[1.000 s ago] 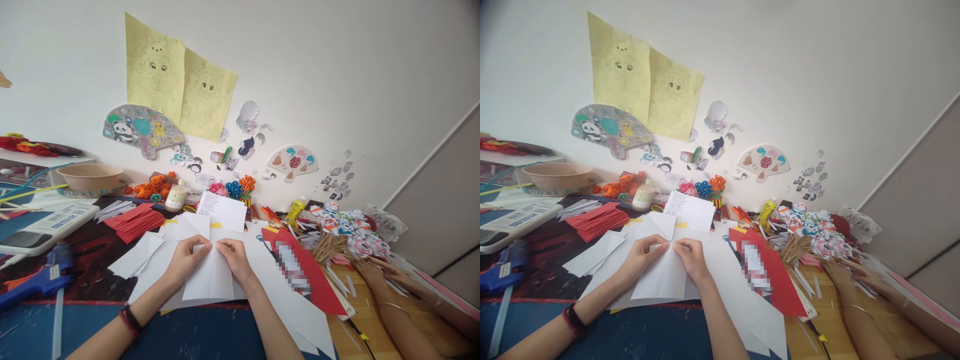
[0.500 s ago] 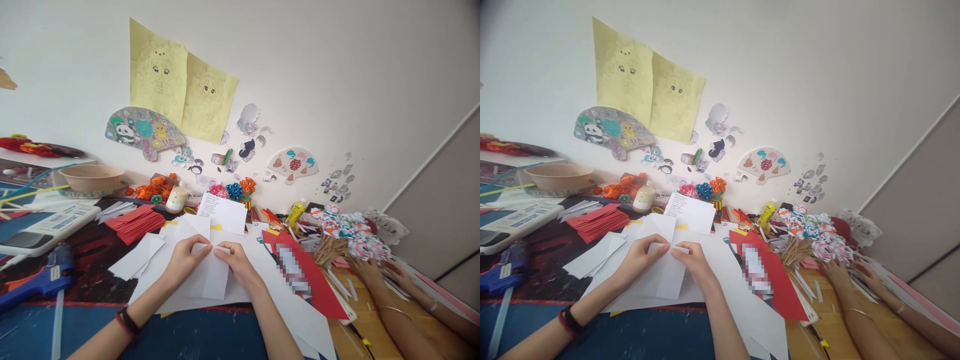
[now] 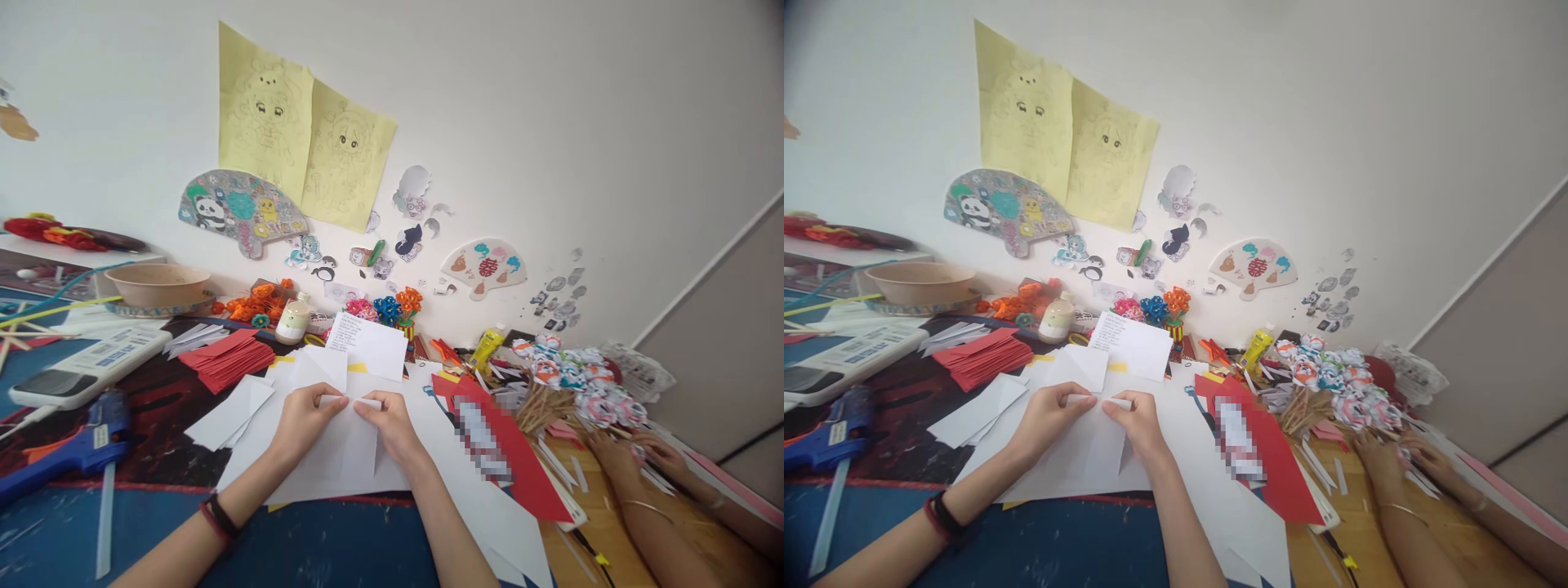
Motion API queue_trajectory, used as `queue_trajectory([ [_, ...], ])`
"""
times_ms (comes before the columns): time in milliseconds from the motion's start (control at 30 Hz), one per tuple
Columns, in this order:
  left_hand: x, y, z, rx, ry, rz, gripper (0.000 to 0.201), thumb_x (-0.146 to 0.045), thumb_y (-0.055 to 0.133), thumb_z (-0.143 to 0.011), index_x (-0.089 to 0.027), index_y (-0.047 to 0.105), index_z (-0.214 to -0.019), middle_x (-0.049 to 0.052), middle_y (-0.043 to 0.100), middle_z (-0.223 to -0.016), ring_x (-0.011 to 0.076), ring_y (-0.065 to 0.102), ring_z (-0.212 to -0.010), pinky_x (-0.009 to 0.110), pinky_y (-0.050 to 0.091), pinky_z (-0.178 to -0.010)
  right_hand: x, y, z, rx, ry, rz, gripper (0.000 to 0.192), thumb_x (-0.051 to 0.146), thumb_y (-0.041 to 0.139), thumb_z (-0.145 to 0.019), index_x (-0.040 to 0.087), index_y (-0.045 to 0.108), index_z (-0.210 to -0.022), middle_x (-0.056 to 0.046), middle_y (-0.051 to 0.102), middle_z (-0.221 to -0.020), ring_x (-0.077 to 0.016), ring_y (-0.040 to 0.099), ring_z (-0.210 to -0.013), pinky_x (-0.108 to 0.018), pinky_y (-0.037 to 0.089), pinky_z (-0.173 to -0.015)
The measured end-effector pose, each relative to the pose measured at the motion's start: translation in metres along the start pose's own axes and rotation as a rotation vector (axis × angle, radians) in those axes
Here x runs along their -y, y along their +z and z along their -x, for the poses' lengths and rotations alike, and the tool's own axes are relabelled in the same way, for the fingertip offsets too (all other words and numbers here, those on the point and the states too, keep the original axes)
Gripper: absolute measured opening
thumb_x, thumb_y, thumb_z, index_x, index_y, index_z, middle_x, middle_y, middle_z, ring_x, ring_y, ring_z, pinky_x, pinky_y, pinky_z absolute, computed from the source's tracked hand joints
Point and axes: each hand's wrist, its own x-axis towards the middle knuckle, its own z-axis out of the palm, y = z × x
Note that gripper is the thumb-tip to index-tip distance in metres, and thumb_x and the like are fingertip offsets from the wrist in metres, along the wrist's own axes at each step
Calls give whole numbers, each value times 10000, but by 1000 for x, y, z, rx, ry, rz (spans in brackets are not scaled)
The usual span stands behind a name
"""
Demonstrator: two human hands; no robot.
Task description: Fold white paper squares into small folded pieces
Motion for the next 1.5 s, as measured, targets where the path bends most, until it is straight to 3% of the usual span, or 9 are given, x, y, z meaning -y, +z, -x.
queue_trajectory([
  [233, -1, 2, 1, -3, 15, 9, 291, -446, 580, -716, -181, 694, -760, 1, 646, -627, 168, 537, -594, 245, 370, -571, -2, 2, -2, -66, 20, -51, 182, 291, 760, -606, 135, 677, -649, -31, 652, -613, -173, 576, -569, -272, 433, -556],
  [767, -2, 5, 7, -70, 30, 13, 245, -411, 555, -743, -199, 676, -747, 3, 699, -724, 185, 591, -657, 265, 411, -639, -9, 7, -1, -145, 9, -26, 179, 287, 758, -590, 136, 673, -630, -14, 613, -570, -169, 553, -553, -271, 417, -540],
  [1500, 3, 12, 7, -69, 38, 23, 284, -435, 532, -765, -197, 681, -810, 24, 718, -816, 205, 614, -727, 283, 424, -700, -9, 10, 2, -208, -31, -7, 154, 291, 724, -609, 151, 675, -650, -9, 619, -605, -168, 540, -578, -276, 418, -563],
])
